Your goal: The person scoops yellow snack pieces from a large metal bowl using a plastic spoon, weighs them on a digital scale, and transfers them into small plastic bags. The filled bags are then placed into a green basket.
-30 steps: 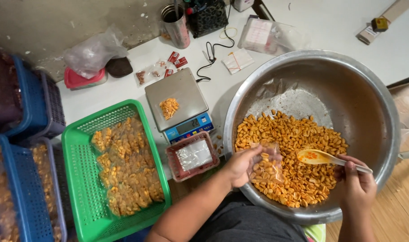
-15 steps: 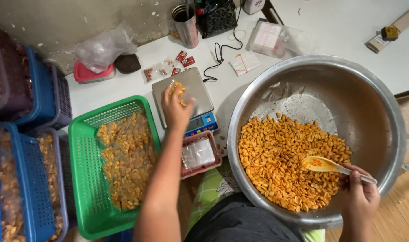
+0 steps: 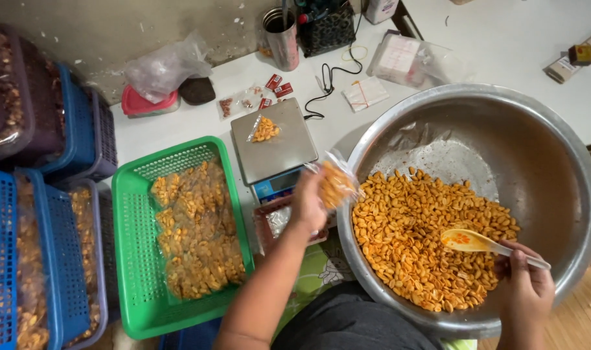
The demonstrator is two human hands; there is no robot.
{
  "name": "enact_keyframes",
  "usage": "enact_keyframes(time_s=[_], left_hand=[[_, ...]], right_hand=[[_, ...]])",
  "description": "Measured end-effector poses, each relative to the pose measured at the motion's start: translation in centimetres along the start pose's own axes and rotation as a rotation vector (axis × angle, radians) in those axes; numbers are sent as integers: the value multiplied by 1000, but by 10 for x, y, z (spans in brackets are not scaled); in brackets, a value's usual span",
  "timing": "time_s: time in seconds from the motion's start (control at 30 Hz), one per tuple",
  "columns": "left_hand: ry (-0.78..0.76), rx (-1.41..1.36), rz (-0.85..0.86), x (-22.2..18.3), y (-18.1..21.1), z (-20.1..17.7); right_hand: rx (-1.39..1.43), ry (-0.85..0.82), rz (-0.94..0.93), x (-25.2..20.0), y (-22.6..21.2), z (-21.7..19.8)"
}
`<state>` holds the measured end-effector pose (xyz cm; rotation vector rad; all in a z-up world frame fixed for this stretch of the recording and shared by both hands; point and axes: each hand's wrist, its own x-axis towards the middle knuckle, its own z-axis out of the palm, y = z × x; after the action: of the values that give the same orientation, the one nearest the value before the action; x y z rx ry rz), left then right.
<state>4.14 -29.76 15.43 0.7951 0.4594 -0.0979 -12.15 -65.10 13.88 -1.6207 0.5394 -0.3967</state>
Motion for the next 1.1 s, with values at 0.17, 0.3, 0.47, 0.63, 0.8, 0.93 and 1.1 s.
enact_keyframes(time_s=[0.17, 0.3, 0.47, 0.63, 0.8, 0.93, 1.1], left_hand=[[-690, 50, -33, -48, -25, 25], [-694, 56, -406, -40, -65, 22], [-458, 322, -685, -47, -70, 27], [-807, 0, -358, -43, -38, 12], [-480, 397, 569, -18, 37, -7], [-3, 1238, 962, 39, 67, -59], [40, 1863, 780, 115, 75, -97]], right_hand=[[27, 1, -28, 1, 9, -9], [20, 23, -9, -3, -1, -13], [-10, 31, -36, -3, 5, -14], [-14, 35, -27, 0, 9, -12], [-6, -4, -14, 1, 5, -8], [4, -5, -16, -1, 5, -4], [-74, 16, -34, -4, 7, -10]])
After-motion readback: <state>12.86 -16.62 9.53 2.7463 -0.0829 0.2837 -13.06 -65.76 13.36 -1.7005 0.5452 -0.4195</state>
